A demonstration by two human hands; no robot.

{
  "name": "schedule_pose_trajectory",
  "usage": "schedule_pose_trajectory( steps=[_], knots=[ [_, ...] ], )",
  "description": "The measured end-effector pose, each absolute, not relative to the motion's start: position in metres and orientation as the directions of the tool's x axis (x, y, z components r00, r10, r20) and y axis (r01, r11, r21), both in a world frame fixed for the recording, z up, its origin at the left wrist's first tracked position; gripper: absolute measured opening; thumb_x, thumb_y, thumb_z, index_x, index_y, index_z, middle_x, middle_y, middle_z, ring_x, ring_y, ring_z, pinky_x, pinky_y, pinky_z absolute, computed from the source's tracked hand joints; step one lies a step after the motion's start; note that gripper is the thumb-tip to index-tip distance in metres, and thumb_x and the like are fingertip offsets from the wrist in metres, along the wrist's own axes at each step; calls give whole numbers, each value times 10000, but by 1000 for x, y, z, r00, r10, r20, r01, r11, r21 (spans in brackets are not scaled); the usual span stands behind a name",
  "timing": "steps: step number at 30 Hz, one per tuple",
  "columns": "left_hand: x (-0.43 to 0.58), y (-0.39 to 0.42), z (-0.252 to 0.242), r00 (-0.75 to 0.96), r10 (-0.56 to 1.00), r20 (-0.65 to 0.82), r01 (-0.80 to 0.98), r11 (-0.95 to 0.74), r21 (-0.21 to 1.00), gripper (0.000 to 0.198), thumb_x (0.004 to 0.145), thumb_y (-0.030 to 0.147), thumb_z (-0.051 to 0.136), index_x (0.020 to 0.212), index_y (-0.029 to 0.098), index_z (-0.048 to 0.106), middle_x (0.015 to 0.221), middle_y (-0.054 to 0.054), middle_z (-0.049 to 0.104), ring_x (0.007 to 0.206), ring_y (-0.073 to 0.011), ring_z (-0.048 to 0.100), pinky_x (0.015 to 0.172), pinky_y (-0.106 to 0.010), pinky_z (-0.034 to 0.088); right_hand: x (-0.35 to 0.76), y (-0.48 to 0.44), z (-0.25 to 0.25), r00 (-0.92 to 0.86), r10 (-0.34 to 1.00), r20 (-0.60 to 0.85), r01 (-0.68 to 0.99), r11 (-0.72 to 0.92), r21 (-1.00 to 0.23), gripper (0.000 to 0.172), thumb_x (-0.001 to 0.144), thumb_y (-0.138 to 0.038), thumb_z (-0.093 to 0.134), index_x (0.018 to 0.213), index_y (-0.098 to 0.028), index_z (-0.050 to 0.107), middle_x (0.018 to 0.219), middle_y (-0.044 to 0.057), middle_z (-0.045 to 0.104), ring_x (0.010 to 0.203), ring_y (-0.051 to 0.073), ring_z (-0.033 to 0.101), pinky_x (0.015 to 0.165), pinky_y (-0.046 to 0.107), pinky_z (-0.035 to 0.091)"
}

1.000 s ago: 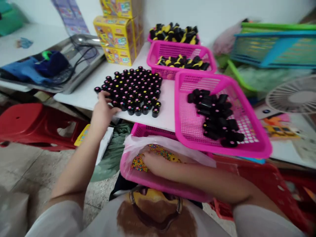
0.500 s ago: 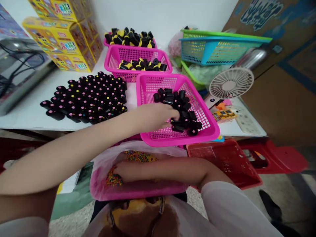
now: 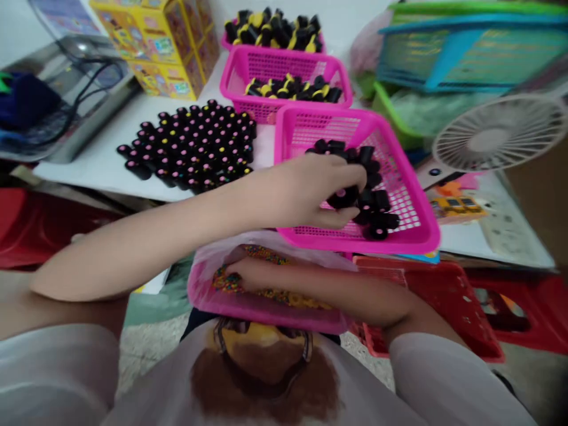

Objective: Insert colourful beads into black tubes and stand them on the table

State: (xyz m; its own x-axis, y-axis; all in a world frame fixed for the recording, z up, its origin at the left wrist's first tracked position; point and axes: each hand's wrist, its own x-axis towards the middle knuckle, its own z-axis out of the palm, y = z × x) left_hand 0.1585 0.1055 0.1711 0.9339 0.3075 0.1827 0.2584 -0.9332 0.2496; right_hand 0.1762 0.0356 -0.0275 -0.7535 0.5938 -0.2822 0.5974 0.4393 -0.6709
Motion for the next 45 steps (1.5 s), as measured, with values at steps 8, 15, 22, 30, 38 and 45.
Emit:
schedule_pose_trajectory(
  steps=[8, 15, 22, 30, 38, 45],
  knots=[
    [-13, 35, 99, 629, 742, 233, 583, -649, 489, 364, 970, 525, 661, 803, 202, 666, 705, -3, 684, 630, -138, 647, 597, -243, 493, 216, 26, -6, -671, 724, -157, 459, 240, -855, 243, 908, -103, 720, 1131, -184, 770, 1141, 61, 804, 1062, 209, 734, 958, 331, 548],
    [-10, 8, 10, 569, 817, -96, 751, -469, 465, 227, 832, 400, 777, 776, 199, 689, 661, 10, 695, 573, -143, 647, 574, -234, 513, 222, 10, 24, -611, 776, 158, 452, 505, -735, 184, 948, -116, 640, 1070, -193, 754, 1114, 85, 765, 1043, 217, 722, 954, 374, 584],
    [-2, 15, 9, 612, 789, -55, 708, -516, 482, 255, 870, 328, 769, 1057, 157, 733, 885, -61, 786, 775, -214, 747, 774, -304, 611, 207, 2, 46, -747, 665, 16, 605, 689, -401, 349, 959, -1, 523, 1115, -206, 758, 1144, 83, 751, 1096, 256, 703, 1039, 420, 572],
    [0, 15, 17, 613, 788, -63, 735, -538, 413, 240, 916, 292, 744, 1104, 144, 723, 980, -97, 800, 857, -237, 774, 787, -315, 635, 203, -2, 79, -783, 616, -85, 619, 759, -201, 333, 988, -44, 505, 1161, -160, 764, 1126, 134, 734, 1090, 316, 691, 986, 440, 588],
    [-2, 8, 19, 634, 773, -31, 709, -564, 423, 252, 960, 205, 675, 1209, 162, 689, 1137, -101, 772, 1054, -229, 757, 927, -318, 613, 209, 4, 61, -809, 571, -141, 563, 683, -465, 509, 894, 77, 433, 1180, -203, 749, 1279, 78, 718, 1163, 232, 708, 1044, 386, 581],
    [-9, 11, 21, 613, 785, 90, 681, -582, 444, 315, 890, 325, 814, 1130, 143, 721, 1040, -100, 788, 930, -223, 775, 797, -285, 622, 219, 15, 69, -774, 633, -19, 511, 607, -609, 489, 916, 45, 463, 1114, -274, 777, 1266, 33, 737, 1227, 192, 687, 1074, 364, 578]
  ],
)
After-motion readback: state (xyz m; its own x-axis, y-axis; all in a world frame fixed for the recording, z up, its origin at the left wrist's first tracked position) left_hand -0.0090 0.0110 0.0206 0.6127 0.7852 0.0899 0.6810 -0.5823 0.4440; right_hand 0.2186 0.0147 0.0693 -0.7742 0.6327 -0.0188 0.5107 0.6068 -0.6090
